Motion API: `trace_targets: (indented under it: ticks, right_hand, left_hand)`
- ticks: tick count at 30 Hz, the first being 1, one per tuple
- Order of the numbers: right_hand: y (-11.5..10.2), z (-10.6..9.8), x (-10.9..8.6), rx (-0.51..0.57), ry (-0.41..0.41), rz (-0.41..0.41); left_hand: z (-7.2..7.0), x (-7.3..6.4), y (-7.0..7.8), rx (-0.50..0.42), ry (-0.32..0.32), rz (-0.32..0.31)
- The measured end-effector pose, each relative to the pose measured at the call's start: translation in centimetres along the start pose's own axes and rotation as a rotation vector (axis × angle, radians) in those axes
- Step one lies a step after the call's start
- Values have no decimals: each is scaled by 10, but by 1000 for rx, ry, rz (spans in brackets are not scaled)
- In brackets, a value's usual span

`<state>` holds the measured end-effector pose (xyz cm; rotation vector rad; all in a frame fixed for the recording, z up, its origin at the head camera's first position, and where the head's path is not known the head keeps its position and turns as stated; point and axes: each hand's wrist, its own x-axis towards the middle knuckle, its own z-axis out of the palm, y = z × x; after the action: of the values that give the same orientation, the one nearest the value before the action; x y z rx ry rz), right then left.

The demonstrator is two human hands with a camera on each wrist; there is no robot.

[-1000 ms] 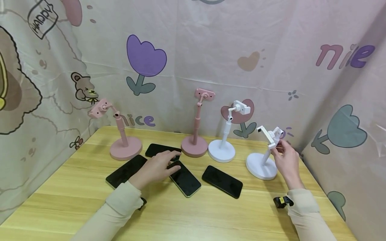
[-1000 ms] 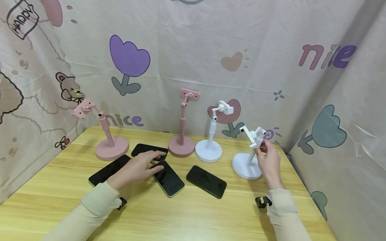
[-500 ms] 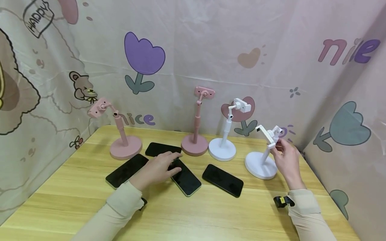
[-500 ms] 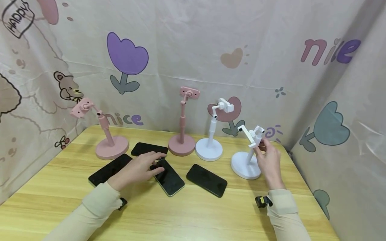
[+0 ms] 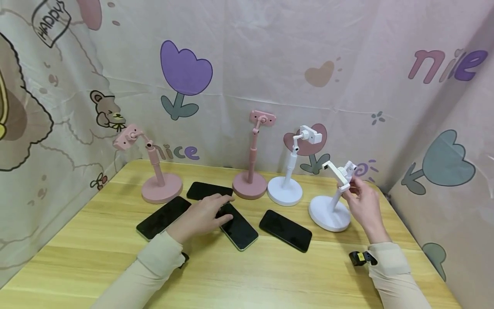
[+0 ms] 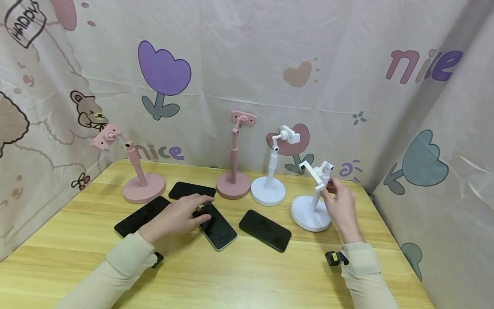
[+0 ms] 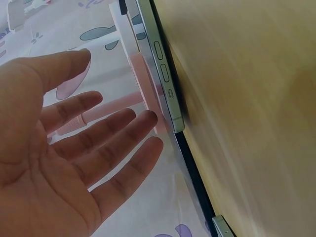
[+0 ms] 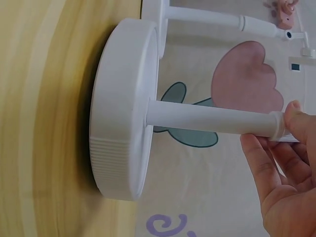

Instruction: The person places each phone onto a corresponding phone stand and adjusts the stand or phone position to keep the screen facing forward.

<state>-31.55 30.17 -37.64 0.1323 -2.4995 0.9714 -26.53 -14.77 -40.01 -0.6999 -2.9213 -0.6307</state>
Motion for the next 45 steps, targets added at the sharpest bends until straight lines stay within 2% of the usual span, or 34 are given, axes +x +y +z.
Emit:
trace_targets:
  ticks: [12,21,28,36,41,45]
  right_hand:
    - [-16,-1,-4,27,-28,-13]
    - [-21,-2,-7,18,-41,-23]
    - [-30,-4,-7,19,-66,-33]
    - [-42,-4,-11,72,-107,-39]
    - [-47,-5,-12,92,-113,-49]
    - [-51,-7,-14,97,-121,-61]
  left_hand:
    - [1,-1,0,-22,-10,-6]
    - [4,0,2,-9,-12,21]
    - [3,0,3,-25,-31,40]
    - [3,-1,4,-82,-85,78]
    - [2,0,9,-85,-107,62]
    - [1,1,16,-72,-108,83]
